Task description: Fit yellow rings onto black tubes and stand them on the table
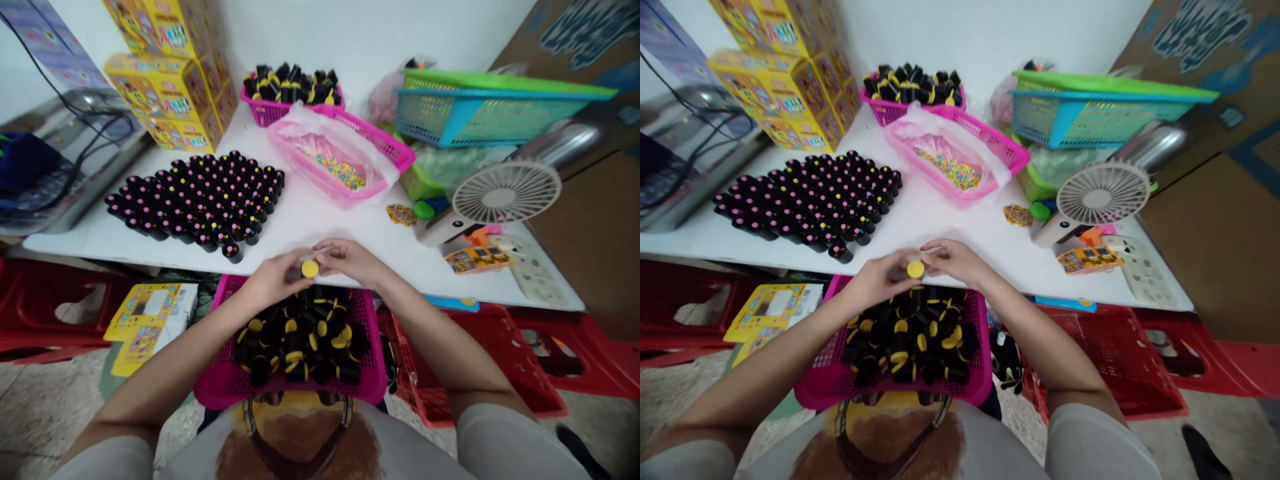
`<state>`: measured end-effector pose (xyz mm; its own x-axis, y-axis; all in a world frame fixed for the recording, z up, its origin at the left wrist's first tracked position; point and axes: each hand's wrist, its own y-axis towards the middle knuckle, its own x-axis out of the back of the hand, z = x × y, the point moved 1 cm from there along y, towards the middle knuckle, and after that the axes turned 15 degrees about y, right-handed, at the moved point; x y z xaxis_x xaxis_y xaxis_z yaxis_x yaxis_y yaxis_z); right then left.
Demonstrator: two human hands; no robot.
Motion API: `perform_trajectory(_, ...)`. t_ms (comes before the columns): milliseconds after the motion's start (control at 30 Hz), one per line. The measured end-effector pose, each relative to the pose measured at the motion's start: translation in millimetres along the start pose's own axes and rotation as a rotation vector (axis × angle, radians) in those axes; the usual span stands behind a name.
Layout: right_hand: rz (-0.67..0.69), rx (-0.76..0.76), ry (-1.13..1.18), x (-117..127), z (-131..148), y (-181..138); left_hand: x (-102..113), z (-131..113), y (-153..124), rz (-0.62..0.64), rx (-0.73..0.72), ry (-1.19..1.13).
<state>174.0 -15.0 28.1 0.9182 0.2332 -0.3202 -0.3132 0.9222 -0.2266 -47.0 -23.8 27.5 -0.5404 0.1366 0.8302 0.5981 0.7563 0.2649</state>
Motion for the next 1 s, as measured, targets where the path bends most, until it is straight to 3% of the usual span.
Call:
perform_trajectory(67, -0.016, 0.144, -0.151, 6, 20, 5, 8, -9, -21, 0.117, -0.056, 0.044)
perform_trajectory(200, -0.292, 0.699, -0.659, 31, 71, 22, 14, -17, -60, 0.378, -0.076, 0.085)
perform_trajectory(233, -0.336, 0.782, -0.814, 37, 78, 27, 14, -17, -65, 0.413, -0.064, 0.089)
perform_trajectory(300, -0.347, 0.809, -1.068, 46, 81, 36, 14, -17, -68, 0.429, -0.022, 0.091)
perform_trajectory(400, -0.348, 0.789, -1.187, 53, 66, 42, 15, -16, -64, 0.371, 0.051, 0.086)
perform_trajectory(567, -0.367, 0.984, -1.183, 51, 43, 25, 11, -10, -62, 0.315, 0.103, 0.174)
perform_trajectory(667, -0.356, 1.058, -1.267, 39, 37, 5, 12, -4, -65, 0.248, 0.048, 0.262)
perform_trajectory(867, -0.434, 1.113, -1.421, 5, 20, -23, 31, -6, -57, -0.003, -0.076, 0.324)
perform_trajectory(1000, -0.432, 1.081, -1.303, 0, 30, -28, 40, -11, -48, -0.042, -0.109, 0.357)
